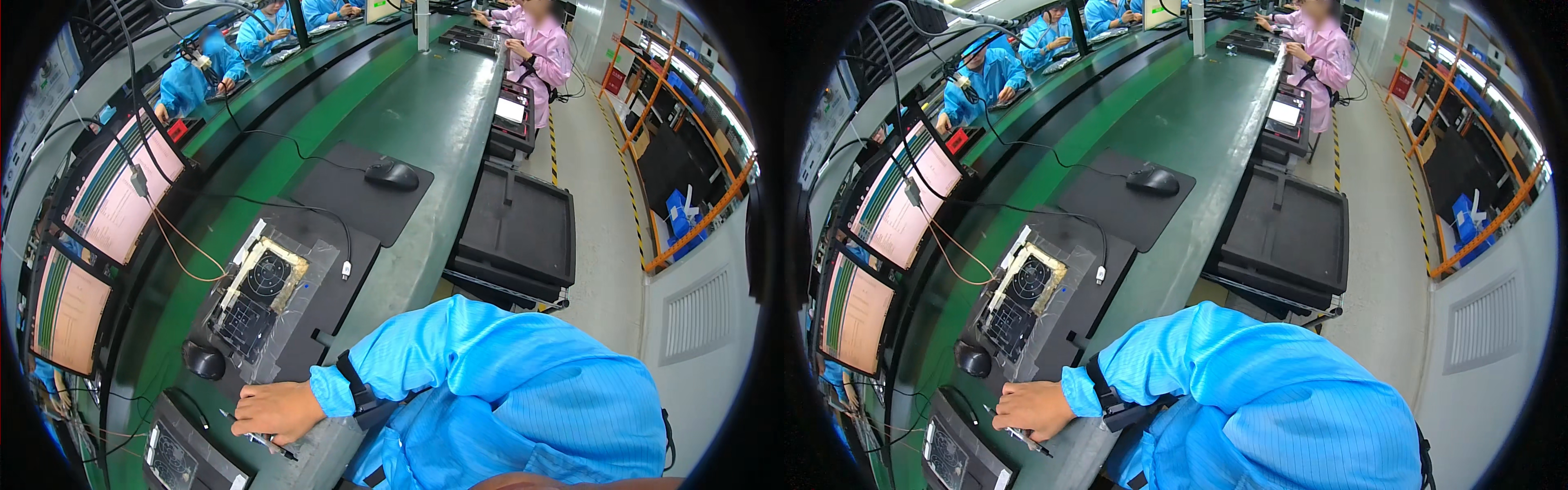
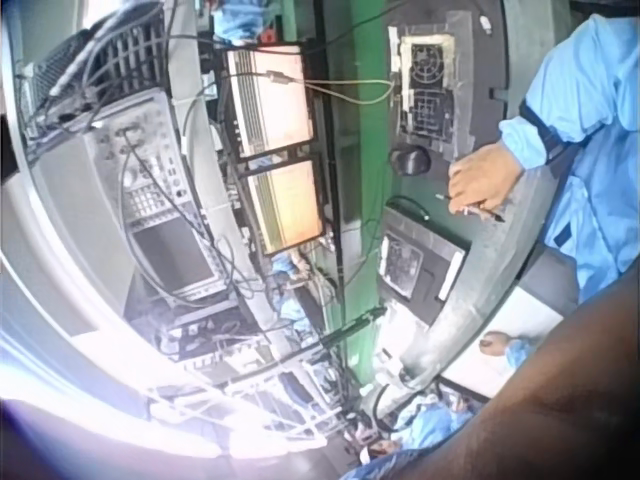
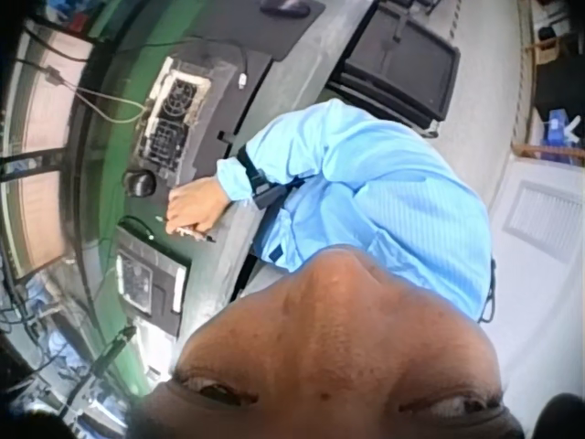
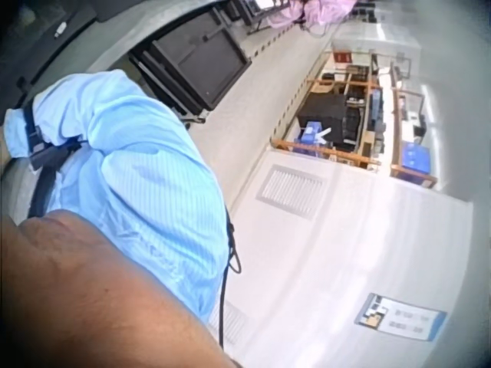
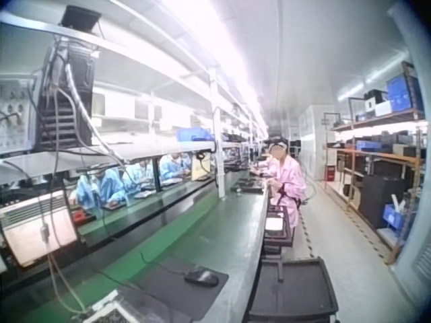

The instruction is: A worker in a cleanroom suit tests and marks tablet-like electronic devices at an assembly line workstation.

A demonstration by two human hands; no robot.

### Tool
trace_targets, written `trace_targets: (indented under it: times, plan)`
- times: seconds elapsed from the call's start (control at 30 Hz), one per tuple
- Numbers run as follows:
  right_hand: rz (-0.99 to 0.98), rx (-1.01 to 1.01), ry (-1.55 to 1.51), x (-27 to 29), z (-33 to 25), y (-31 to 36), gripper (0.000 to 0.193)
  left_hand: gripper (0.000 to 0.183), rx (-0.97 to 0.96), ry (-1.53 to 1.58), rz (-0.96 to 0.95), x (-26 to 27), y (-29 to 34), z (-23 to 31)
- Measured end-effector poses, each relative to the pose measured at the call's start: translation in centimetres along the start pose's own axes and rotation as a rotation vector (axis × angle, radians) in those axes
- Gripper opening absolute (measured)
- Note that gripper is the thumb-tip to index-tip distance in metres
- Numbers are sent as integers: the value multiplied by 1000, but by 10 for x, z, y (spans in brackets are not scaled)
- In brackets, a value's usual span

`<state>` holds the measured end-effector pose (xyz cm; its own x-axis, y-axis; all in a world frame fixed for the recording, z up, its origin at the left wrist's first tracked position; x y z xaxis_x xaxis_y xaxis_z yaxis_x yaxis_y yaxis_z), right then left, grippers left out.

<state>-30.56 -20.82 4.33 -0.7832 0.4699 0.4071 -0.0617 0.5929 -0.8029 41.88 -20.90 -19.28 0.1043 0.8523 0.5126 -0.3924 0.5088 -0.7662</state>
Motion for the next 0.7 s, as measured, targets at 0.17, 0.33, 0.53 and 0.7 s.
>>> trace_targets:
  times: [0.17,0.33,0.53,0.7]
  plan:
    - [-10,-71,-15,2,2,-1,62,28,31,20,12,1,4,-11]
    - [4,-74,12,5,0,-2,61,28,-22,4,27,0,3,-7]
    - [-69,-112,-6,2,1,-1,58,27,14,15,26,-1,1,-9]
    - [16,-60,28,6,-2,-3,57,27,44,7,14,3,0,-14]
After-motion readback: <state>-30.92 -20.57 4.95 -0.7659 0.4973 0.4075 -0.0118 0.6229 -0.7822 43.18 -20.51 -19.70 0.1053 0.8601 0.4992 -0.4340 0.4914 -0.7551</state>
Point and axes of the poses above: each hand's wrist, its own y-axis away from the middle knuckle, its own x-axis out of the back of the hand, z = x × y, the point moved 9 cm from there along -y, towards the middle knuckle, and after that the axes turned 15 degrees about z, right-handed, at the moved point
